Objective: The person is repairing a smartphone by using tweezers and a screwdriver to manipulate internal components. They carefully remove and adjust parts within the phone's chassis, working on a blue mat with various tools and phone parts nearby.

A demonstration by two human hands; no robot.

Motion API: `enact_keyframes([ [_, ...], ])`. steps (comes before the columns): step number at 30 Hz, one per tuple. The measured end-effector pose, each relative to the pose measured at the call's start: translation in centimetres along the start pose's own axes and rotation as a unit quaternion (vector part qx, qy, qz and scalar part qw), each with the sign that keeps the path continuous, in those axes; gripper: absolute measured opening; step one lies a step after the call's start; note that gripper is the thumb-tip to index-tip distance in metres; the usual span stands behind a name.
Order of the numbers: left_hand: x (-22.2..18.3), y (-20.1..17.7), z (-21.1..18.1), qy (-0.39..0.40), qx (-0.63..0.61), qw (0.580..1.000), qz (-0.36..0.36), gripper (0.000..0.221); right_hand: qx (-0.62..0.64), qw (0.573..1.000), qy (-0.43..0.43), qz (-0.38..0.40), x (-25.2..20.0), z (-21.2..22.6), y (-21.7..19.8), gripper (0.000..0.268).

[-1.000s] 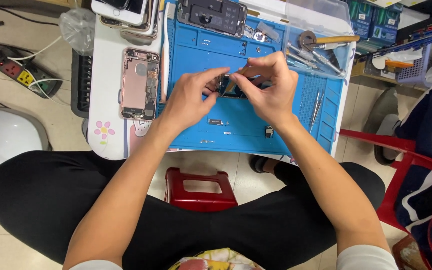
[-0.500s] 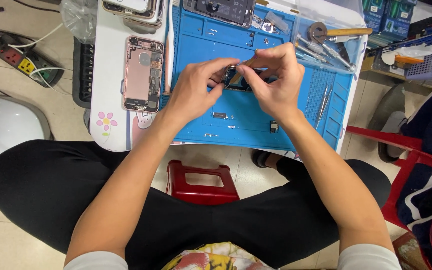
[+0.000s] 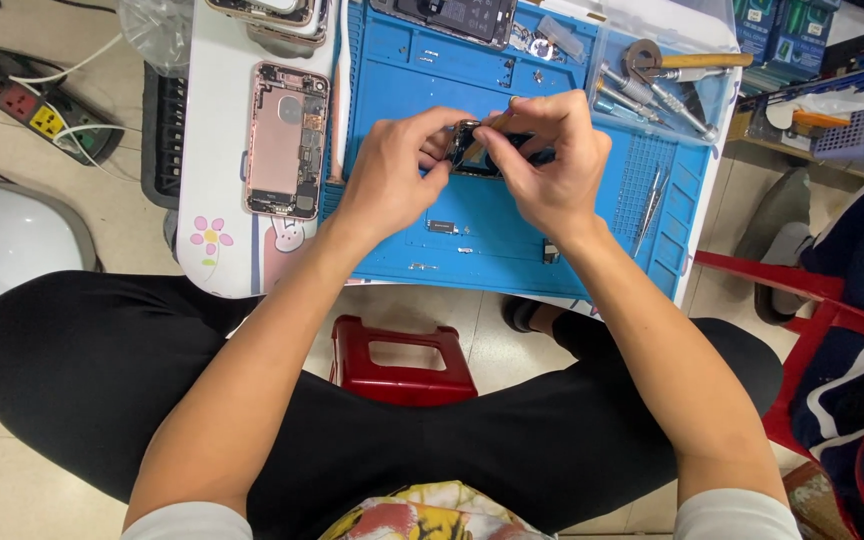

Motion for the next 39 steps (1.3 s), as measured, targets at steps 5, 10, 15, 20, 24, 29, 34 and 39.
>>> enact_keyframes([
  [5, 0.03, -0.24, -0.48, 0.021, -0.005, 1.000, -0.007, 0.046, -0.001, 1.000, -0.002, 0.010, 0.38, 0.16, 0.06, 0.041],
  [10, 0.00, 0.01, -0.48, 0.028, -0.002, 1.000, -0.008, 0.044, -0.008, 1.000, -0.007, 0.005, 0.02, -0.01, 0.04, 0.042],
  [15, 0.00, 0.03, -0.24, 0.019, -0.007, 1.000, -0.007, 0.046, 0.004, 1.000, -0.008, -0.001, -0.18, -0.18, 0.15, 0.042],
  [20, -0.05, -0.05, -0.42, 0.028, -0.003, 1.000, -0.008, 0.047, -0.006, 1.000, -0.006, 0.002, -0.19, -0.31, 0.12, 0.041],
  [24, -0.04, -0.11, -0.58, 0.026, -0.006, 1.000, -0.005, 0.046, -0.016, 1.000, -0.006, 0.008, -0.13, -0.38, 0.04, 0.040],
  [29, -0.15, 0.13, -0.25, 0.025, -0.007, 1.000, -0.007, 0.046, -0.006, 1.000, -0.003, 0.012, -0.32, -0.53, 0.04, 0.040],
  [34, -0.09, 0.06, -0.21, 0.030, -0.013, 0.999, -0.009, 0.046, -0.004, 1.000, -0.014, 0.015, -0.13, -0.35, 0.12, 0.041],
  [39, -0.15, 0.01, -0.28, 0.024, -0.005, 1.000, -0.011, 0.046, 0.011, 1.000, -0.015, 0.013, -0.16, -0.36, 0.14, 0.041],
])
Point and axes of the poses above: each hand's wrist, its own x-axis towards the middle knuckle, its own y-axis out of the palm, z = x × y, the point moved 9 cm from there along x, towards the middle knuckle, and after that the axes turned 2 degrees about -z, right-handed, at the moved point
